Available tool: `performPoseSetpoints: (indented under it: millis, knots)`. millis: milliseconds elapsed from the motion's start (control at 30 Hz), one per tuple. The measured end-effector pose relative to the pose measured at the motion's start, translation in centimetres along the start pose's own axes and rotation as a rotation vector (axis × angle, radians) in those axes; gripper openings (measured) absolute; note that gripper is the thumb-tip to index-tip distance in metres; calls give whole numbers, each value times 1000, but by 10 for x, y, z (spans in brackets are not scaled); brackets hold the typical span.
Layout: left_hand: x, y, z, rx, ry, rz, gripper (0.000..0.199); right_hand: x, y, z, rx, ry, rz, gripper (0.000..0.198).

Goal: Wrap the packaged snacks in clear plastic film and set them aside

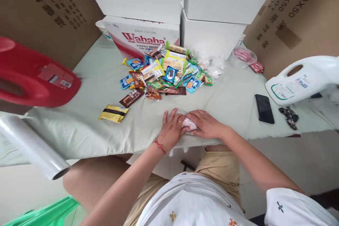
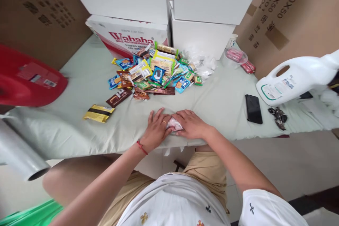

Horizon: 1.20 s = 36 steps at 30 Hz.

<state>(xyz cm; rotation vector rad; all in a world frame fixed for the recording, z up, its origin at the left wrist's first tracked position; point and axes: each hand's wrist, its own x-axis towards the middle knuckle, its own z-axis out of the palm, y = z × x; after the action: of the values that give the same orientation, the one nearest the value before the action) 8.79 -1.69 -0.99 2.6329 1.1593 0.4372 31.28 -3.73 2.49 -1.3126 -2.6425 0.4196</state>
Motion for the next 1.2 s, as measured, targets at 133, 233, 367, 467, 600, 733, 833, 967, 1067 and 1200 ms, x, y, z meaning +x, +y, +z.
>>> performPoseSetpoints:
  millis: [133,233,367,467,600,733,833,967,1067,1200]
  knots:
    - [4,-9,0,-16,21,1,46,4,2,-2,-80,1,12,60]
    - [2,-13,2,-57,20,-11,50,5,-2,3,-95,16,53,50]
    - [-2,-10,2,-54,22,-29,58,0,-2,10,-52,49,63,54]
    - [-3,-6,4,-51,16,-45,55,-7,6,13,66,89,11,69]
    - [-4,-11,2,-92,-45,-44,77,-18,15,17,177,181,23,71]
    - [-9,-22,-11,-234,-46,-44,123,-26,10,17,285,237,100,65]
    - [-14,-15,-20,-199,12,51,122,-32,-2,12,383,261,160,61]
    - [-16,13,-19,-220,-48,187,75,-44,-17,5,531,258,236,55]
    - [-11,32,-17,-524,-144,119,61,-61,-22,0,662,210,278,68]
    - [-3,52,-24,-889,-503,104,50,-88,-25,-6,847,109,310,83]
